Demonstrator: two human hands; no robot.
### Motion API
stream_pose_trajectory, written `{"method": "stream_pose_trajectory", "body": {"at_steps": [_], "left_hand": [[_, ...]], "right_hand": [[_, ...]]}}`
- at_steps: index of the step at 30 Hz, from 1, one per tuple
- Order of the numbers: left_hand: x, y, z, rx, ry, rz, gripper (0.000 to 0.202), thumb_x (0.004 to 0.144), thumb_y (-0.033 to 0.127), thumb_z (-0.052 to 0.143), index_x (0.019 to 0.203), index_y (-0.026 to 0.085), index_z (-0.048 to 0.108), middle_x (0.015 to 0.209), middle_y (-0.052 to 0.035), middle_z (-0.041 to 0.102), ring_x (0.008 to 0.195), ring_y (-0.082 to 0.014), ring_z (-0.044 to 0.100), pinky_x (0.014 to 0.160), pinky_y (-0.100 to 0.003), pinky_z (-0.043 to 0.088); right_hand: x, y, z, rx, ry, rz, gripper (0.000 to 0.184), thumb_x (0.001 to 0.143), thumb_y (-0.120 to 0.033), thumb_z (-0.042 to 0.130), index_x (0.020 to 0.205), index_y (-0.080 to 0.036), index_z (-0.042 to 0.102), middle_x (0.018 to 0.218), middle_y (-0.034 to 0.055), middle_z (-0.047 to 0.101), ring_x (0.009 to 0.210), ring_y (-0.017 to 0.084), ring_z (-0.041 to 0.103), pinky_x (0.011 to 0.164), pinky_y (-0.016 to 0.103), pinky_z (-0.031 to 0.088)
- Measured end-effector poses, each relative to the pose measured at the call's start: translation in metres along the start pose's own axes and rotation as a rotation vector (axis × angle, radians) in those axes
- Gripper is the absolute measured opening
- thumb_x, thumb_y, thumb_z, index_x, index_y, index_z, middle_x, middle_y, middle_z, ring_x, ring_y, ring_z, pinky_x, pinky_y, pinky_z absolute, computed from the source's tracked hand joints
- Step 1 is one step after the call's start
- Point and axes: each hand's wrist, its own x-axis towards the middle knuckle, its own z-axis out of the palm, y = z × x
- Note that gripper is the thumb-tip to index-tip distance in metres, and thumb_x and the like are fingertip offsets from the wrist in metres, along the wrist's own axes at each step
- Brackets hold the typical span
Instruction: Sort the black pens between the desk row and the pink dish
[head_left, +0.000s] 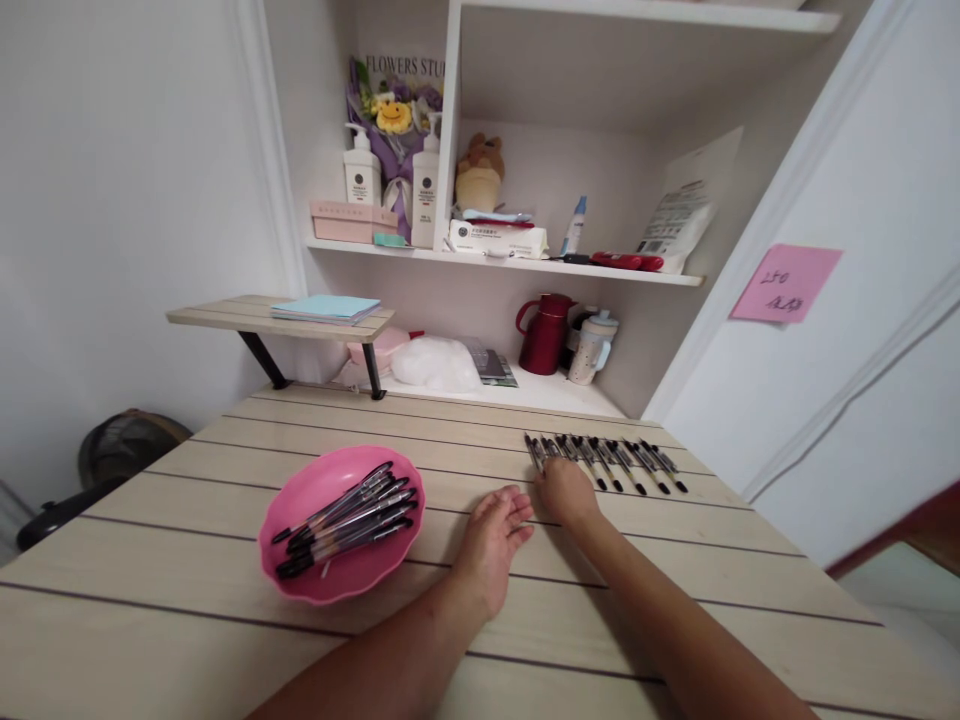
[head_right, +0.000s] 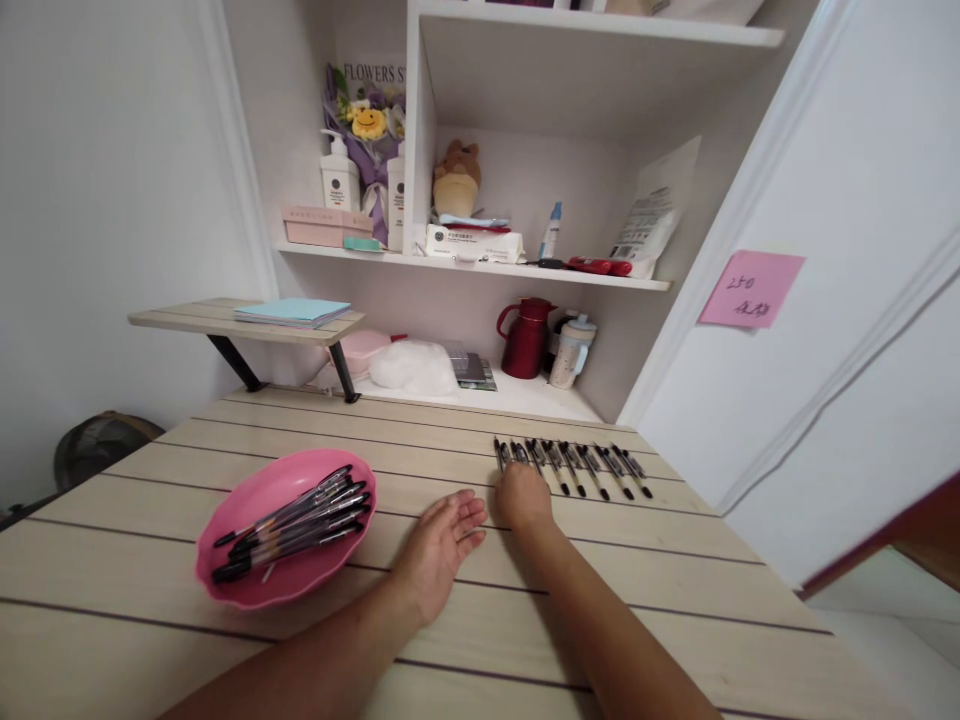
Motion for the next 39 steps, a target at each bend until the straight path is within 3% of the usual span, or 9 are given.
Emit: {"method": "stream_pose_trajectory", "body": {"at_steps": [9, 20, 23, 27, 30, 32, 33, 35, 39], "left_hand": [[-0.002, 0.001, 0.002, 0.037, -0.004, 0.021, 0.032, 0.067, 0.036, 0.065, 0.092, 0.016, 0.059, 0.094, -0.0102, 0.062, 0.083, -0.0174, 0.058, 0.076, -0.030, 0.042], [-0.012, 0.006, 0.012, 0.531, -0.009, 0.406, 0.017, 0.069, 0.020, 0.060, 0.085, 0.017, 0.061, 0.079, -0.0038, 0.060, 0.078, -0.0148, 0.055, 0.076, -0.026, 0.040], [-0.013, 0.029, 0.019, 0.766, 0.009, 0.497, 0.022, 0.067, 0.013, 0.057, 0.088, 0.018, 0.061, 0.085, -0.0057, 0.061, 0.084, -0.0171, 0.055, 0.081, -0.028, 0.040], [-0.024, 0.099, 0.016, 1.423, -0.095, 0.634, 0.039, 0.067, 0.006, 0.051, 0.102, 0.020, 0.060, 0.108, -0.0082, 0.058, 0.105, -0.0201, 0.049, 0.094, -0.031, 0.031], [-0.038, 0.152, -0.006, 2.031, 0.040, 0.541, 0.036, 0.067, 0.006, 0.046, 0.098, 0.014, 0.061, 0.105, -0.0144, 0.059, 0.099, -0.0250, 0.052, 0.088, -0.037, 0.035], [-0.048, 0.174, -0.024, 2.268, 0.201, 0.300, 0.021, 0.069, 0.013, 0.046, 0.082, 0.013, 0.063, 0.090, -0.0172, 0.063, 0.083, -0.0272, 0.058, 0.075, -0.038, 0.040], [-0.052, 0.180, -0.031, 2.310, 0.270, 0.180, 0.015, 0.069, 0.018, 0.050, 0.075, 0.014, 0.063, 0.086, -0.0168, 0.064, 0.078, -0.0273, 0.059, 0.071, -0.037, 0.041], [-0.060, 0.183, -0.042, 2.311, 0.387, 0.067, 0.012, 0.067, 0.023, 0.053, 0.064, 0.016, 0.061, 0.077, -0.0142, 0.066, 0.071, -0.0256, 0.059, 0.067, -0.035, 0.042], [-0.067, 0.178, -0.044, 2.271, 0.443, 0.046, 0.018, 0.069, 0.026, 0.051, 0.056, 0.017, 0.060, 0.067, -0.0122, 0.066, 0.063, -0.0229, 0.059, 0.063, -0.033, 0.041]], "right_hand": [[-0.012, -0.004, -0.013, 0.013, 0.007, 0.004, 0.025, 0.081, -0.024, 0.043, 0.087, -0.010, 0.063, 0.091, 0.0177, 0.066, 0.085, 0.022, 0.062, 0.069, 0.026, 0.040], [-0.105, -0.018, -0.016, 0.159, -0.062, -0.248, 0.028, 0.084, -0.024, 0.036, 0.078, -0.015, 0.061, 0.077, 0.0118, 0.067, 0.072, 0.020, 0.062, 0.058, 0.026, 0.034], [-0.114, -0.022, -0.013, 0.158, -0.054, -0.264, 0.024, 0.085, -0.023, 0.036, 0.084, -0.015, 0.058, 0.082, 0.0120, 0.067, 0.075, 0.020, 0.062, 0.060, 0.026, 0.035], [-0.114, -0.022, -0.009, 0.167, -0.045, -0.242, 0.020, 0.085, -0.023, 0.037, 0.086, -0.015, 0.056, 0.084, 0.0115, 0.066, 0.077, 0.020, 0.062, 0.064, 0.027, 0.036], [-0.114, -0.020, -0.007, 0.181, -0.026, -0.254, 0.018, 0.085, -0.022, 0.037, 0.087, -0.015, 0.055, 0.086, 0.0109, 0.066, 0.077, 0.019, 0.062, 0.064, 0.027, 0.037], [-0.115, -0.020, -0.006, 0.187, -0.021, -0.268, 0.018, 0.085, -0.021, 0.037, 0.088, -0.016, 0.054, 0.086, 0.0109, 0.065, 0.076, 0.019, 0.062, 0.063, 0.027, 0.037], [-0.115, -0.020, -0.006, 0.189, -0.022, -0.272, 0.017, 0.085, -0.021, 0.037, 0.088, -0.016, 0.054, 0.086, 0.0110, 0.065, 0.076, 0.019, 0.062, 0.063, 0.027, 0.037], [-0.116, -0.019, -0.006, 0.195, -0.025, -0.274, 0.017, 0.085, -0.021, 0.037, 0.088, -0.016, 0.053, 0.087, 0.0112, 0.065, 0.076, 0.019, 0.062, 0.063, 0.027, 0.037], [-0.116, -0.018, -0.006, 0.199, -0.015, -0.287, 0.018, 0.086, -0.021, 0.035, 0.088, -0.016, 0.053, 0.087, 0.0103, 0.065, 0.076, 0.020, 0.062, 0.063, 0.028, 0.037]]}}
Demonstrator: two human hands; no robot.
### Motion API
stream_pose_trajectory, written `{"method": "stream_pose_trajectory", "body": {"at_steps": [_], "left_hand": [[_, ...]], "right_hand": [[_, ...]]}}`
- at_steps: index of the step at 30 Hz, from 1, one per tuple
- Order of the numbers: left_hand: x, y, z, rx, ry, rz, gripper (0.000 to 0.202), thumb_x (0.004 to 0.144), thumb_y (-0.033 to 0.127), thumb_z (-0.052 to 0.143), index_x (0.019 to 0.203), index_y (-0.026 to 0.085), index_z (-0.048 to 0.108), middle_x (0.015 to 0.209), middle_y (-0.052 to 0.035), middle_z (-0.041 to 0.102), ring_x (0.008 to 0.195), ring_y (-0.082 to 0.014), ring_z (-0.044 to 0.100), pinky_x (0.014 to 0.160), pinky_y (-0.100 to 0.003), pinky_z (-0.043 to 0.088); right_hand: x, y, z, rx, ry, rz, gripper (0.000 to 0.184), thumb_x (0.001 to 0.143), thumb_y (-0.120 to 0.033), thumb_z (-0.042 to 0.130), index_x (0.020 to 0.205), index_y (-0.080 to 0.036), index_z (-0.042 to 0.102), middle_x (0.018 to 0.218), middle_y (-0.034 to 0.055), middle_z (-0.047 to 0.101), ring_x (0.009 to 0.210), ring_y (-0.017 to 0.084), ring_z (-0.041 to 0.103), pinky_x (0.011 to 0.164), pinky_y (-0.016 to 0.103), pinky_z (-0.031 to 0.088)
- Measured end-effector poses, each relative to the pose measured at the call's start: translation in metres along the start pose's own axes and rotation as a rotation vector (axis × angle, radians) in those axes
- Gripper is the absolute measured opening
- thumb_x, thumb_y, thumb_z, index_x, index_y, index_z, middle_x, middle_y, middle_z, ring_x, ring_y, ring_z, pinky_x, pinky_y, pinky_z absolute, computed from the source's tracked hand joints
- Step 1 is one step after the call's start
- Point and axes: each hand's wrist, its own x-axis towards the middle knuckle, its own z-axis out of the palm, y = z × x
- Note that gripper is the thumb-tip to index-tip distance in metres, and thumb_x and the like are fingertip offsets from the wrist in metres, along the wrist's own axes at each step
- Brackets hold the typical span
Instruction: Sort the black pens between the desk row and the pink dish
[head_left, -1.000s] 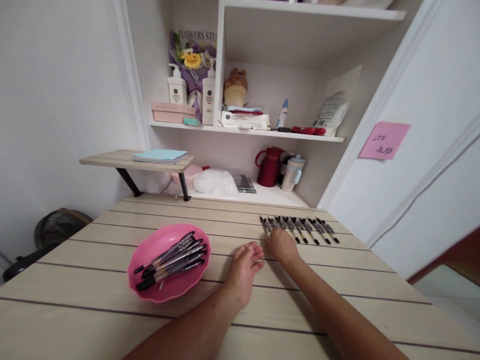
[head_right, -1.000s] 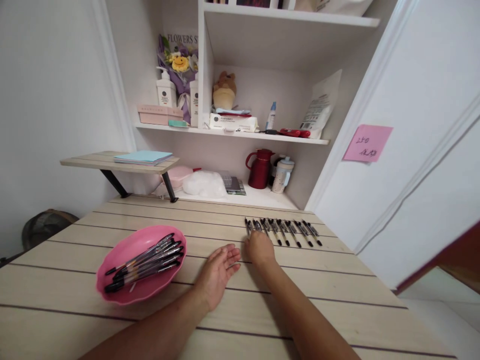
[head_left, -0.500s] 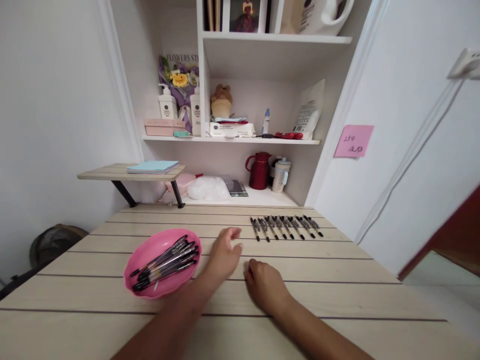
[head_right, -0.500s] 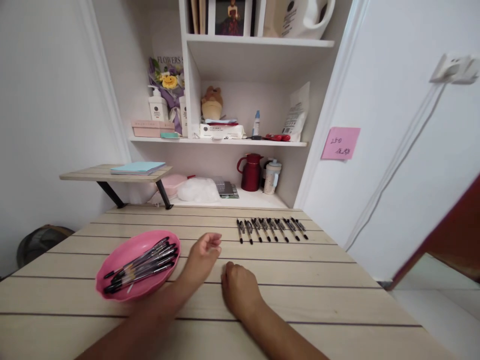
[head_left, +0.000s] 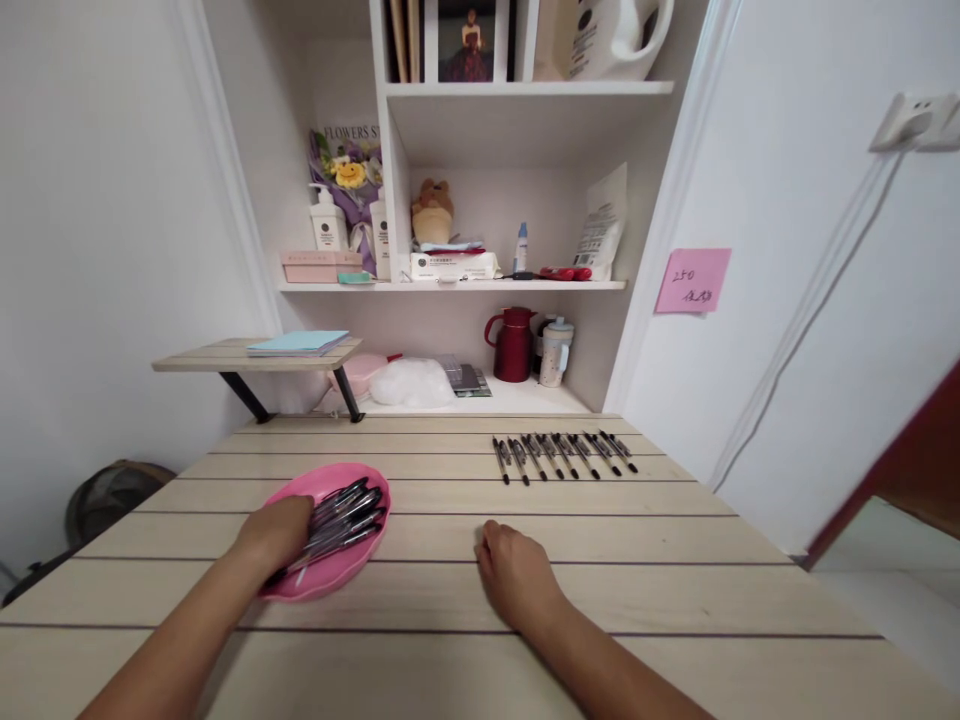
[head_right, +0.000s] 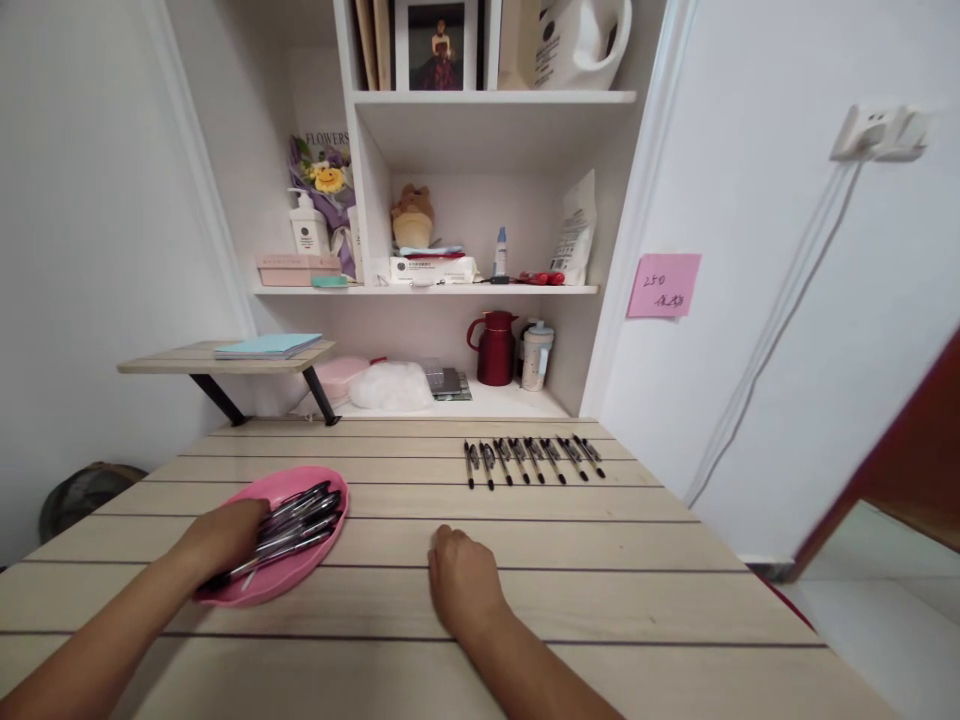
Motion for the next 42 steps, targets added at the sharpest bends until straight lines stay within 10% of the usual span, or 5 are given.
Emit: {"method": "stream_pose_trajectory", "body": {"at_steps": [9, 13, 20, 30, 42], "left_hand": [[0.009, -0.020, -0.017, -0.075, 0.077, -0.071, 0.015, 0.067, 0.026, 0.056, 0.057, 0.015, 0.057, 0.059, -0.0106, 0.060, 0.060, -0.0209, 0.055, 0.060, -0.029, 0.036], [-0.007, 0.002, -0.014, -0.541, 0.189, 0.095, 0.016, 0.073, 0.028, 0.049, 0.075, 0.015, 0.060, 0.068, -0.0054, 0.059, 0.056, -0.0138, 0.050, 0.053, -0.023, 0.032], [-0.041, 0.091, 0.035, -1.551, -0.521, 0.182, 0.034, 0.073, 0.038, 0.052, 0.100, 0.017, 0.051, 0.056, 0.0066, 0.046, 0.033, -0.0012, 0.022, 0.037, -0.018, 0.011], [-0.029, 0.150, 0.095, -1.585, -0.509, 0.032, 0.019, 0.074, 0.035, 0.050, 0.076, 0.017, 0.047, 0.050, 0.0066, 0.046, 0.032, -0.0029, 0.034, 0.035, -0.017, 0.018], [-0.028, 0.139, 0.100, -1.699, -0.766, 0.147, 0.039, 0.074, 0.031, 0.048, 0.111, 0.016, 0.049, 0.048, 0.0056, 0.050, 0.027, -0.0025, 0.023, 0.035, -0.019, 0.010]], "right_hand": [[-0.001, 0.003, 0.004, 0.002, -0.002, 0.002, 0.019, 0.085, -0.023, 0.035, 0.088, -0.017, 0.054, 0.086, 0.0095, 0.065, 0.077, 0.019, 0.061, 0.063, 0.027, 0.036], [0.001, 0.006, 0.004, 0.122, 0.027, 0.024, 0.019, 0.083, -0.026, 0.041, 0.079, -0.017, 0.056, 0.079, 0.0083, 0.065, 0.073, 0.018, 0.059, 0.061, 0.026, 0.035], [0.020, -0.009, -0.020, 1.270, -0.012, 0.110, 0.049, 0.077, -0.058, 0.040, 0.077, -0.013, 0.060, 0.063, 0.0058, 0.062, 0.055, 0.014, 0.053, 0.049, 0.024, 0.037], [0.039, -0.006, 0.006, 1.562, 0.105, 0.342, 0.037, 0.065, -0.049, 0.063, 0.077, -0.016, 0.056, 0.045, -0.0051, 0.051, 0.031, 0.008, 0.038, 0.032, 0.021, 0.028], [0.059, 0.042, -0.008, 1.648, 0.397, 0.403, 0.032, 0.068, -0.044, 0.061, 0.091, -0.022, 0.053, 0.078, 0.0006, 0.061, 0.060, 0.012, 0.060, 0.051, 0.023, 0.050]]}}
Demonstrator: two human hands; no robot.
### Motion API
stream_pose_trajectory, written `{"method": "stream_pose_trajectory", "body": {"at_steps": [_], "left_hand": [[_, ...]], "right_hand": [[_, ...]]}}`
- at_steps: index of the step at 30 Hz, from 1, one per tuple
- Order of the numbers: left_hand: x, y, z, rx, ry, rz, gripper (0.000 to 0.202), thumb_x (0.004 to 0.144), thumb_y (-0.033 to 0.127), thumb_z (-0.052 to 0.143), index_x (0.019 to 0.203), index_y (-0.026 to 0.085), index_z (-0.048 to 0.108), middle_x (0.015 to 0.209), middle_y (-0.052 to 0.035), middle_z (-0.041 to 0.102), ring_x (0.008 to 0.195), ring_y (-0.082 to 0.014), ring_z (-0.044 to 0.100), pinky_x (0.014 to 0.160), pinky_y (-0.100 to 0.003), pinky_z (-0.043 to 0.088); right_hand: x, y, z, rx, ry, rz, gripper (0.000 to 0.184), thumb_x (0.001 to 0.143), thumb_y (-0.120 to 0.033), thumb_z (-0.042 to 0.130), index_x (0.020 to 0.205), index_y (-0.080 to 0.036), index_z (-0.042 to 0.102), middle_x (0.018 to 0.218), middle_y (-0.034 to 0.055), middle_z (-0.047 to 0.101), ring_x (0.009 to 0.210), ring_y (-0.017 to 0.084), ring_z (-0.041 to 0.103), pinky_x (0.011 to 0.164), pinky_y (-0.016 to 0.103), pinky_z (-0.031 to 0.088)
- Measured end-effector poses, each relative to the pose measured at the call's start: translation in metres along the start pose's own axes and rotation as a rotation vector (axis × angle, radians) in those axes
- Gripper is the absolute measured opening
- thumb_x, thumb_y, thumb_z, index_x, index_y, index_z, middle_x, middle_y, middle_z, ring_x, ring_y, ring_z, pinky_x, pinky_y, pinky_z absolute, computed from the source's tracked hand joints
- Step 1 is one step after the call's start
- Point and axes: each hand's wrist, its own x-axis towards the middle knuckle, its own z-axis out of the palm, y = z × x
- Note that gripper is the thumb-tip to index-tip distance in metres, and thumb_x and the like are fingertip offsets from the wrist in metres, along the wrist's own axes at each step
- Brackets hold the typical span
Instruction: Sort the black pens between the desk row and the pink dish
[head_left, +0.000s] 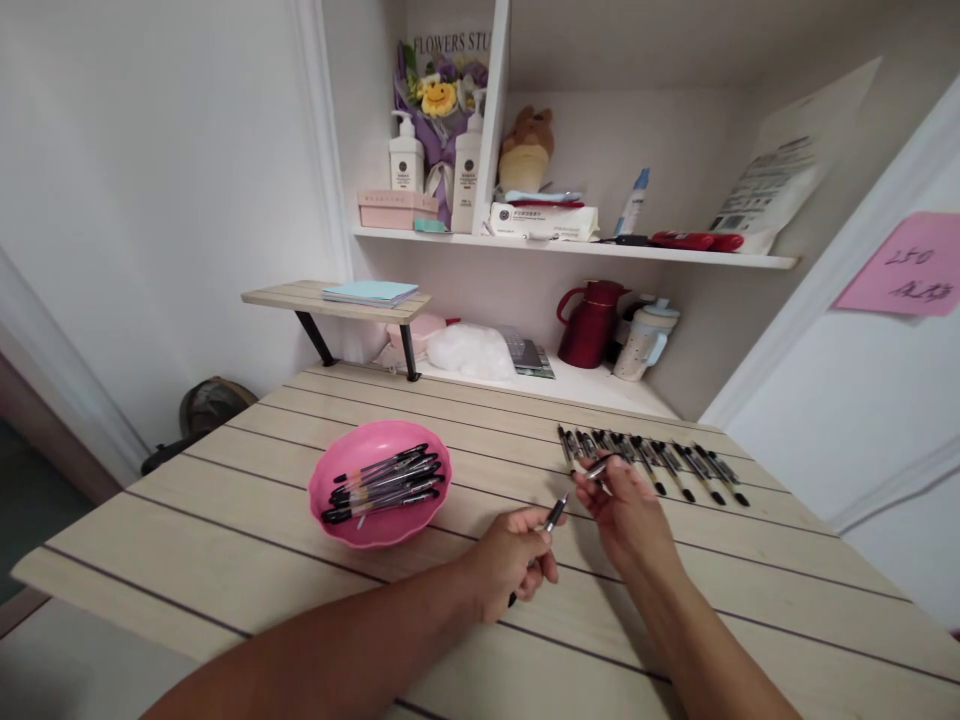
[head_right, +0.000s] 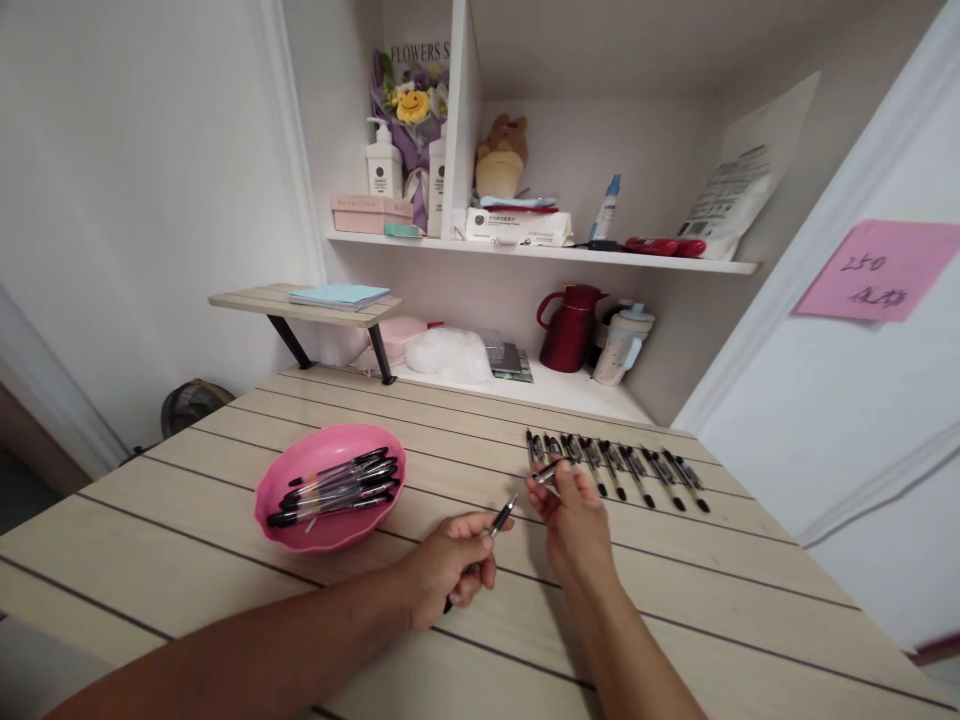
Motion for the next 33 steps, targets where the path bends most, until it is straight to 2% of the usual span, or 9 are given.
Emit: {"method": "stream_pose_trajectory", "body": {"at_steps": [2, 6, 8, 11, 13, 16, 24, 28, 33], "left_hand": [[0.001, 0.000, -0.001, -0.042, 0.025, 0.006, 0.041, 0.074, 0.031, 0.048, 0.112, 0.016, 0.049, 0.049, 0.0053, 0.050, 0.028, -0.0026, 0.023, 0.035, -0.019, 0.011], [0.002, 0.000, -0.001, -0.125, 0.065, 0.020, 0.042, 0.074, 0.029, 0.047, 0.114, 0.015, 0.047, 0.050, 0.0051, 0.049, 0.029, -0.0025, 0.024, 0.037, -0.020, 0.010], [0.001, 0.001, -0.001, -0.140, 0.068, 0.020, 0.042, 0.074, 0.028, 0.047, 0.114, 0.016, 0.047, 0.050, 0.0052, 0.049, 0.029, -0.0024, 0.023, 0.037, -0.020, 0.010], [0.001, 0.001, -0.002, -0.130, 0.070, 0.023, 0.040, 0.075, 0.027, 0.046, 0.113, 0.016, 0.048, 0.051, 0.0049, 0.049, 0.030, -0.0024, 0.025, 0.037, -0.020, 0.011], [0.001, 0.000, -0.002, -0.123, 0.073, 0.023, 0.039, 0.075, 0.028, 0.046, 0.112, 0.016, 0.049, 0.051, 0.0047, 0.049, 0.030, -0.0027, 0.026, 0.037, -0.019, 0.012], [0.003, -0.002, -0.003, -0.128, 0.071, 0.019, 0.040, 0.075, 0.031, 0.047, 0.111, 0.016, 0.049, 0.051, 0.0047, 0.049, 0.030, -0.0027, 0.026, 0.037, -0.019, 0.012], [0.004, -0.001, -0.002, -0.146, 0.077, 0.009, 0.043, 0.073, 0.037, 0.051, 0.111, 0.016, 0.050, 0.051, 0.0046, 0.050, 0.031, -0.0028, 0.027, 0.037, -0.019, 0.013], [0.003, -0.001, -0.002, -0.146, 0.073, 0.002, 0.044, 0.072, 0.038, 0.051, 0.111, 0.017, 0.050, 0.051, 0.0046, 0.050, 0.031, -0.0030, 0.028, 0.037, -0.019, 0.013], [0.005, -0.002, -0.003, -0.139, 0.071, 0.017, 0.043, 0.073, 0.035, 0.050, 0.111, 0.016, 0.050, 0.050, 0.0043, 0.050, 0.031, -0.0030, 0.028, 0.037, -0.019, 0.013]], "right_hand": [[0.012, -0.005, -0.008, -0.130, 0.052, -0.049, 0.033, 0.071, -0.045, 0.056, 0.095, -0.023, 0.052, 0.077, -0.0003, 0.060, 0.061, 0.012, 0.061, 0.055, 0.024, 0.051], [0.039, -0.010, -0.010, -0.713, 0.012, -0.073, 0.030, 0.077, -0.038, 0.045, 0.099, -0.019, 0.052, 0.076, 0.0020, 0.062, 0.063, 0.012, 0.062, 0.058, 0.024, 0.050], [0.054, -0.012, -0.003, -0.918, -0.029, -0.085, 0.028, 0.075, -0.035, 0.048, 0.093, -0.016, 0.056, 0.070, 0.0031, 0.063, 0.063, 0.014, 0.062, 0.056, 0.024, 0.048], [0.074, -0.014, 0.014, -1.166, -0.061, -0.126, 0.020, 0.069, -0.034, 0.055, 0.073, -0.015, 0.062, 0.062, 0.0056, 0.064, 0.069, 0.020, 0.063, 0.060, 0.026, 0.046], [0.084, -0.014, 0.026, -1.329, -0.060, -0.161, 0.017, 0.065, -0.031, 0.058, 0.066, -0.015, 0.063, 0.067, 0.0096, 0.066, 0.079, 0.025, 0.062, 0.067, 0.030, 0.044], [0.091, -0.007, 0.041, -1.536, -0.052, -0.191, 0.018, 0.065, -0.028, 0.059, 0.073, -0.014, 0.065, 0.084, 0.0166, 0.067, 0.092, 0.028, 0.059, 0.075, 0.034, 0.042], [0.091, 0.015, 0.056, -1.811, -0.078, -0.189, 0.034, 0.077, -0.031, 0.048, 0.098, -0.008, 0.062, 0.099, 0.0214, 0.063, 0.098, 0.029, 0.058, 0.079, 0.037, 0.042], [0.091, 0.013, 0.055, -1.844, -0.094, -0.197, 0.037, 0.078, -0.037, 0.047, 0.097, -0.010, 0.062, 0.099, 0.0199, 0.063, 0.096, 0.028, 0.058, 0.077, 0.035, 0.043], [0.089, -0.004, 0.043, -1.849, -0.081, -0.201, 0.035, 0.080, -0.038, 0.041, 0.091, -0.014, 0.064, 0.093, 0.0162, 0.066, 0.091, 0.026, 0.061, 0.072, 0.032, 0.044]]}}
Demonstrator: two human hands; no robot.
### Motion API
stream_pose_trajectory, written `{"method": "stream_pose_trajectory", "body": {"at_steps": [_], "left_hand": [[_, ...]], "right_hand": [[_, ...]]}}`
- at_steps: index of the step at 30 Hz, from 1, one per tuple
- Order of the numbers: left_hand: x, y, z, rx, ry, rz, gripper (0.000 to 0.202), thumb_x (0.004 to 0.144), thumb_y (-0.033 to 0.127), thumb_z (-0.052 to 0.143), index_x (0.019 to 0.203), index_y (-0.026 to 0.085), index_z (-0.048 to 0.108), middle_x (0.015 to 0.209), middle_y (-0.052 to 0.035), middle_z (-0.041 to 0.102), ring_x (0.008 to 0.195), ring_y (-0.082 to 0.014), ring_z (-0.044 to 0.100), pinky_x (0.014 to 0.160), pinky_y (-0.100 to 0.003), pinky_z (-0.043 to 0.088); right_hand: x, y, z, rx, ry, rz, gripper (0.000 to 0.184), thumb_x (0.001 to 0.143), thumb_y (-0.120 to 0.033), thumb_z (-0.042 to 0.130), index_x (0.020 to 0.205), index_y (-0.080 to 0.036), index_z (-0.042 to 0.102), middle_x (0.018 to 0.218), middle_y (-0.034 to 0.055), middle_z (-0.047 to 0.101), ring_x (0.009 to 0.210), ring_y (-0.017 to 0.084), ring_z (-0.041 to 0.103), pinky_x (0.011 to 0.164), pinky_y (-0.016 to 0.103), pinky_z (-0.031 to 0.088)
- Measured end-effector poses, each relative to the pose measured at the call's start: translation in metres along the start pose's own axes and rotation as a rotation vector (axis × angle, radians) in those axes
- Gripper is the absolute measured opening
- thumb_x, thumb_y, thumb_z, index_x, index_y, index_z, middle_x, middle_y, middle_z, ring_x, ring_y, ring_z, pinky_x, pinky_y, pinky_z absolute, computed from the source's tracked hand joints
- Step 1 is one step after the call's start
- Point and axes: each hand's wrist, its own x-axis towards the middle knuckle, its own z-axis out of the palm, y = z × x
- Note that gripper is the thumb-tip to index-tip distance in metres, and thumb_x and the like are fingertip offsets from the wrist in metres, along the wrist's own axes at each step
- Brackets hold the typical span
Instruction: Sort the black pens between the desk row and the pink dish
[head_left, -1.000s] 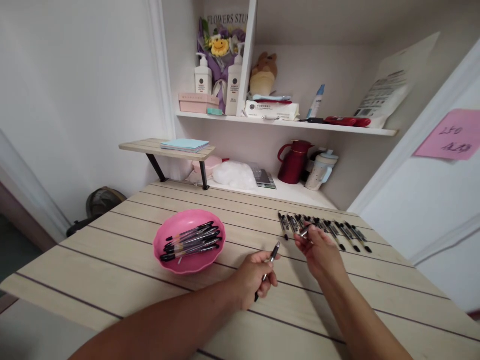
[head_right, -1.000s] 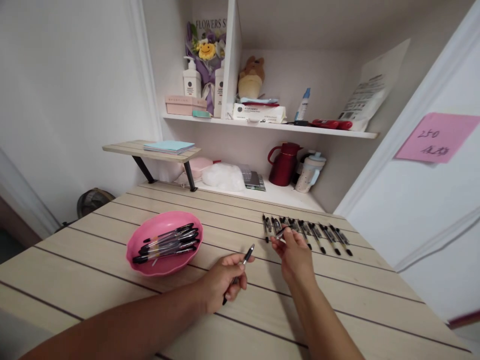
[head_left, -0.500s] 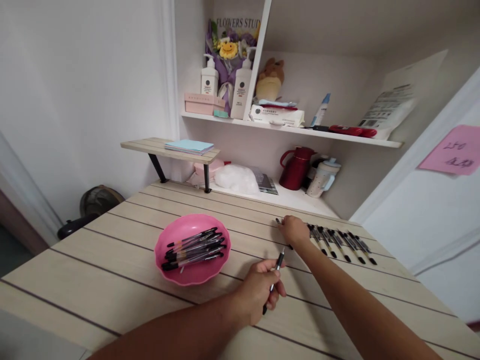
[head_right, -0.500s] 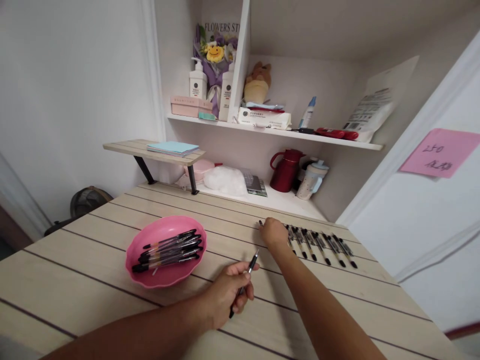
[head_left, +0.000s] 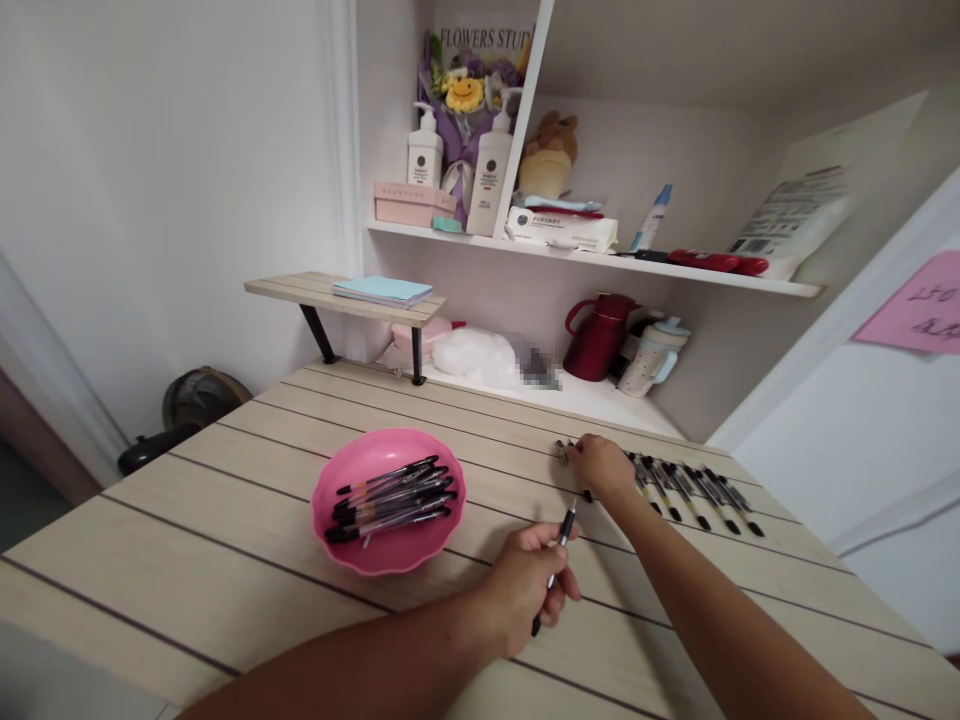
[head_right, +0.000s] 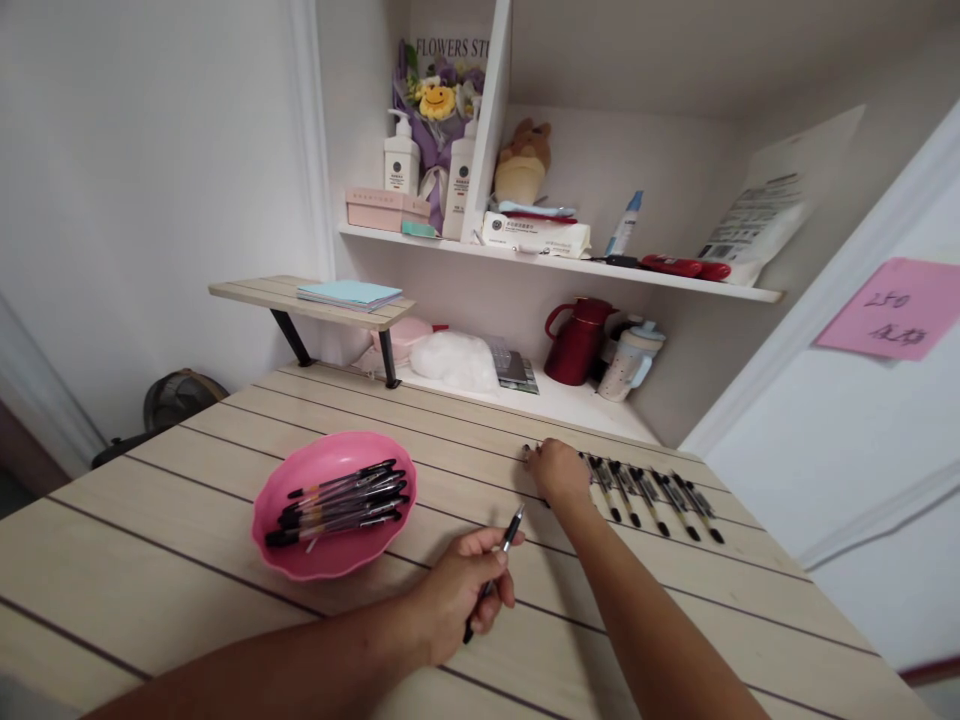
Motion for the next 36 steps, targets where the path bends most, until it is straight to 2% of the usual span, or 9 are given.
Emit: {"method": "stream_pose_trajectory", "body": {"at_steps": [6, 10, 16, 21, 26, 30, 33, 35, 36], "left_hand": [[0.002, -0.001, -0.001, -0.005, 0.003, -0.001, 0.045, 0.071, 0.036, 0.052, 0.112, 0.016, 0.049, 0.051, 0.0047, 0.051, 0.031, -0.0027, 0.028, 0.037, -0.019, 0.013], [0.000, 0.000, 0.001, -0.004, 0.017, 0.004, 0.043, 0.072, 0.033, 0.050, 0.111, 0.016, 0.049, 0.051, 0.0048, 0.051, 0.030, -0.0029, 0.029, 0.037, -0.019, 0.013], [0.000, 0.000, 0.002, -0.015, 0.031, 0.006, 0.043, 0.072, 0.034, 0.051, 0.111, 0.016, 0.049, 0.051, 0.0048, 0.051, 0.030, -0.0029, 0.028, 0.037, -0.020, 0.013], [0.002, -0.001, 0.001, -0.022, 0.029, 0.016, 0.041, 0.073, 0.032, 0.048, 0.111, 0.015, 0.049, 0.050, 0.0045, 0.050, 0.029, -0.0032, 0.028, 0.036, -0.020, 0.013], [0.001, -0.001, 0.001, -0.020, 0.035, 0.001, 0.040, 0.073, 0.030, 0.047, 0.110, 0.016, 0.049, 0.051, 0.0044, 0.051, 0.030, -0.0029, 0.028, 0.036, -0.020, 0.013], [0.001, 0.001, 0.000, -0.026, 0.033, 0.007, 0.040, 0.071, 0.029, 0.049, 0.109, 0.016, 0.049, 0.051, 0.0045, 0.051, 0.030, -0.0032, 0.029, 0.036, -0.019, 0.013], [0.001, 0.001, 0.000, -0.042, 0.035, 0.012, 0.040, 0.071, 0.031, 0.050, 0.108, 0.016, 0.049, 0.051, 0.0047, 0.051, 0.031, -0.0032, 0.030, 0.036, -0.019, 0.014], [0.002, 0.002, 0.000, -0.054, 0.040, 0.027, 0.038, 0.071, 0.032, 0.051, 0.106, 0.017, 0.049, 0.051, 0.0051, 0.051, 0.031, -0.0032, 0.031, 0.036, -0.018, 0.014], [0.002, 0.002, 0.001, -0.058, 0.039, 0.038, 0.037, 0.071, 0.033, 0.051, 0.104, 0.017, 0.049, 0.050, 0.0053, 0.051, 0.030, -0.0031, 0.031, 0.035, -0.018, 0.015]], "right_hand": [[-0.010, 0.020, -0.012, -0.018, 0.018, 0.026, 0.034, 0.083, -0.033, 0.035, 0.091, -0.017, 0.065, 0.090, 0.0140, 0.067, 0.088, 0.025, 0.062, 0.071, 0.032, 0.043], [-0.012, 0.009, -0.006, -0.031, 0.009, -0.009, 0.037, 0.083, -0.039, 0.038, 0.087, -0.017, 0.066, 0.091, 0.0144, 0.067, 0.087, 0.025, 0.062, 0.072, 0.031, 0.044], [-0.005, -0.016, 0.006, -0.054, 0.018, -0.033, 0.039, 0.083, -0.038, 0.039, 0.094, -0.010, 0.065, 0.097, 0.0206, 0.064, 0.092, 0.027, 0.061, 0.076, 0.035, 0.044], [-0.003, -0.017, 0.010, -0.043, 0.005, -0.042, 0.036, 0.081, -0.033, 0.042, 0.096, -0.008, 0.063, 0.099, 0.0212, 0.064, 0.094, 0.029, 0.060, 0.077, 0.037, 0.043], [-0.005, -0.013, 0.009, 0.015, 0.002, -0.029, 0.036, 0.079, -0.034, 0.046, 0.095, -0.008, 0.063, 0.098, 0.0224, 0.063, 0.095, 0.031, 0.059, 0.077, 0.041, 0.042], [-0.009, -0.006, -0.001, 0.126, -0.005, -0.014, 0.037, 0.078, -0.040, 0.045, 0.085, -0.010, 0.065, 0.092, 0.0217, 0.064, 0.092, 0.031, 0.059, 0.074, 0.039, 0.042], [-0.027, -0.002, -0.009, 0.247, -0.039, -0.024, 0.043, 0.083, -0.045, 0.034, 0.074, -0.015, 0.063, 0.079, 0.0134, 0.067, 0.076, 0.021, 0.063, 0.065, 0.029, 0.043], [-0.049, -0.002, -0.010, 0.473, -0.105, -0.023, 0.049, 0.085, -0.049, 0.025, 0.074, -0.018, 0.061, 0.070, 0.0066, 0.065, 0.060, 0.014, 0.060, 0.054, 0.024, 0.041], [-0.061, -0.004, -0.008, 0.711, -0.165, -0.004, 0.049, 0.084, -0.052, 0.026, 0.075, -0.017, 0.059, 0.066, 0.0048, 0.064, 0.053, 0.013, 0.058, 0.049, 0.023, 0.039]]}}
